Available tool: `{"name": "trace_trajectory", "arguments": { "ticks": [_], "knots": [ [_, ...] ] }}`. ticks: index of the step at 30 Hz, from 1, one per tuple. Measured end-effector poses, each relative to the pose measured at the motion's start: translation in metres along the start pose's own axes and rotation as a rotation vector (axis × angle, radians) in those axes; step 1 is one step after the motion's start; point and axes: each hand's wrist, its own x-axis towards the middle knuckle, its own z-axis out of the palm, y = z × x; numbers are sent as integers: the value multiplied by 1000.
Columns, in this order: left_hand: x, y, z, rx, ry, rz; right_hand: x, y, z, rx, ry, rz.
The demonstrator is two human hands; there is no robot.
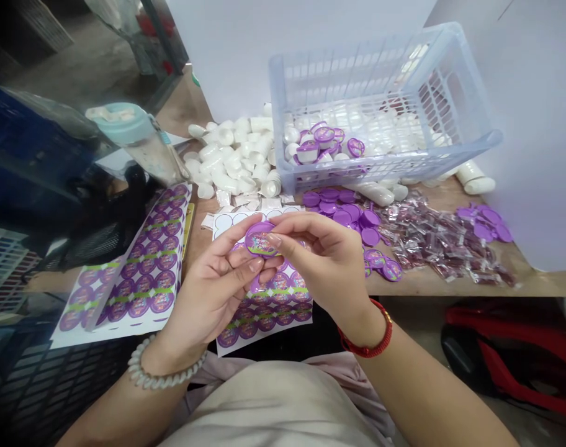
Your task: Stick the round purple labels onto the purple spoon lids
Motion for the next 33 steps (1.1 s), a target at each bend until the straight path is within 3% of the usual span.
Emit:
{"name": "trace_trajectory", "arguments": {
  "ticks": [11,33],
  "knots": [
    [1,-2,-2,75,33,9,-2,4,-1,-24,8,-6],
    [1,-3,1,15,51,-1,-7,6,1,-83,23,-38]
  ]
}}
